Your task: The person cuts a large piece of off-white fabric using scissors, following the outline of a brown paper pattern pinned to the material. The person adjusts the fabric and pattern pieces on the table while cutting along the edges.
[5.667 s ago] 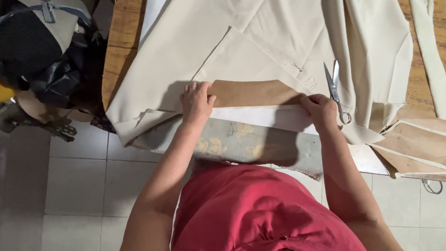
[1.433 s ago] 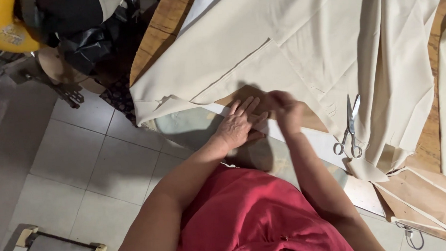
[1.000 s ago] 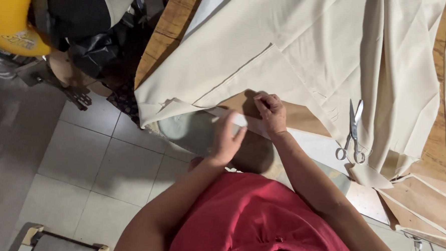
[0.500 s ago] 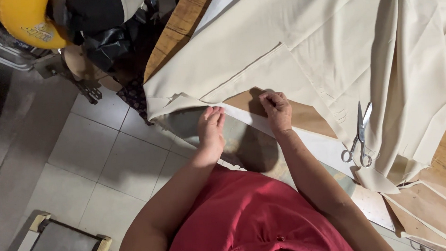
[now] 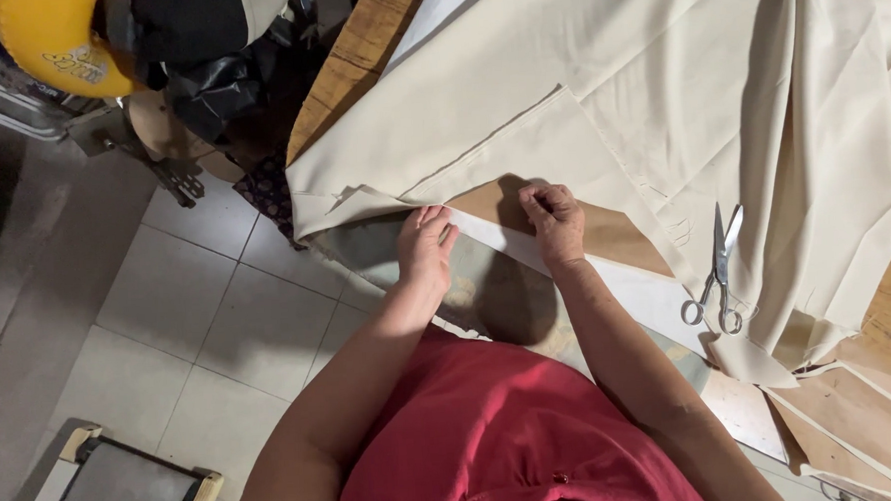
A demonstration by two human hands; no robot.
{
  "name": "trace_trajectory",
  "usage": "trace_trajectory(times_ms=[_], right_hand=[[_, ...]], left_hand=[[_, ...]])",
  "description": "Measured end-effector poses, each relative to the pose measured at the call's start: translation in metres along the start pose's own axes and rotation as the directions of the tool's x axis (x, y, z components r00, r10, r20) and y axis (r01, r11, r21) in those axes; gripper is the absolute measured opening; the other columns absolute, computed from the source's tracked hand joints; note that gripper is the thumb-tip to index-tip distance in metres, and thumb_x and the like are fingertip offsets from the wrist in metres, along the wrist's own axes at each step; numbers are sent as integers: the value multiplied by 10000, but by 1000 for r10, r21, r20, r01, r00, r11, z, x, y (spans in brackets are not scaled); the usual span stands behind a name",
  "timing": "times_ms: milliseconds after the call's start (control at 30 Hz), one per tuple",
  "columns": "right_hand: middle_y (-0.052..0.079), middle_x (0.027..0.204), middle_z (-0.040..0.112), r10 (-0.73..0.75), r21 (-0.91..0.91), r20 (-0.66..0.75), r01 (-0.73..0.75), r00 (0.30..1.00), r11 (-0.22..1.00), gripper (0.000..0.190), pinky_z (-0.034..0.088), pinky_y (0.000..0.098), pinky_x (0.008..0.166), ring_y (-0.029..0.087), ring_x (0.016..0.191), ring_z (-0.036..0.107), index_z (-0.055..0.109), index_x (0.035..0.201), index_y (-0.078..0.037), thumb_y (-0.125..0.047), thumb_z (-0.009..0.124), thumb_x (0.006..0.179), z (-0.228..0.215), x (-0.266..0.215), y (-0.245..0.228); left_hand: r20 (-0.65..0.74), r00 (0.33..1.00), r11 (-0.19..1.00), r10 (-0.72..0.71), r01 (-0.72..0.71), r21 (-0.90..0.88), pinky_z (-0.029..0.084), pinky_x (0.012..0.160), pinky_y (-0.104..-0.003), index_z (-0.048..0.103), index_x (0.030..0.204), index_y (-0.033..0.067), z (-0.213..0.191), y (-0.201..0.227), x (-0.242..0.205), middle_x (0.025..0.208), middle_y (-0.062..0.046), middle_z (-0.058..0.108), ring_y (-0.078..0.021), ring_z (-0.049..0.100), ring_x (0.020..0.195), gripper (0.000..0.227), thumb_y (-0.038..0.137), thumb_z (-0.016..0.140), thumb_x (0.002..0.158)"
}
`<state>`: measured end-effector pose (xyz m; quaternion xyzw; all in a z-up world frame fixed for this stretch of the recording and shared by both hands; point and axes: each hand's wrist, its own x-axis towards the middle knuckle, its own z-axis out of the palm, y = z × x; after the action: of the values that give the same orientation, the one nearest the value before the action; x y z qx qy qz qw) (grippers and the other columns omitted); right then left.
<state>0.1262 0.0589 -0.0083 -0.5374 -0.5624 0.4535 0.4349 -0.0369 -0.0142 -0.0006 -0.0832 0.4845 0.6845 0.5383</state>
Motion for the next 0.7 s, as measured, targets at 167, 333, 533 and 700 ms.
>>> trace_trajectory(times_ms=[167, 333, 533, 700], right_hand=[[61, 768, 541, 9, 8, 4, -9, 1000, 1000, 95, 457, 241, 526, 118, 556, 549, 685, 837, -71, -158, 710, 809, -1, 1, 4], [63, 765, 546, 10, 9, 3, -10, 1000, 1000, 98, 464, 238, 536, 119, 562, 552, 687, 843, -71, -159, 710, 807, -1, 2, 6], [54, 751, 542, 12, 47, -5, -12, 1000, 999, 106, 460, 226, 531, 110, 560, 552, 684, 823, -64, -155, 728, 791, 2, 3, 8], [37, 756, 542, 32, -53, 20, -31, 999, 998, 101, 446, 242, 623, 116, 642, 530, 701, 822, -102, -169, 748, 763, 3, 7, 7]], left_hand=[[24, 995, 994, -93, 94, -61, 285, 1033, -513, 493, 1138, 85, -7, -21, 15, 1143, -67, 516, -266, 464, 1170, 364, 40, 623, 801], [70, 986, 987, -153, 156, -38, 260, 1041, -511, 498, 1171, 78, -6, -31, 20, 1171, -98, 528, -309, 443, 1211, 368, 63, 610, 821], [179, 937, 929, -299, 329, -170, 349, 993, -506, 607, 977, 58, 13, -26, 13, 1123, -167, 587, -329, 517, 1128, 232, 94, 694, 765], [200, 954, 945, -222, 261, -196, 273, 1057, -486, 582, 1051, 80, 19, -56, 43, 1184, -147, 551, -287, 465, 1183, 316, 160, 728, 782]])
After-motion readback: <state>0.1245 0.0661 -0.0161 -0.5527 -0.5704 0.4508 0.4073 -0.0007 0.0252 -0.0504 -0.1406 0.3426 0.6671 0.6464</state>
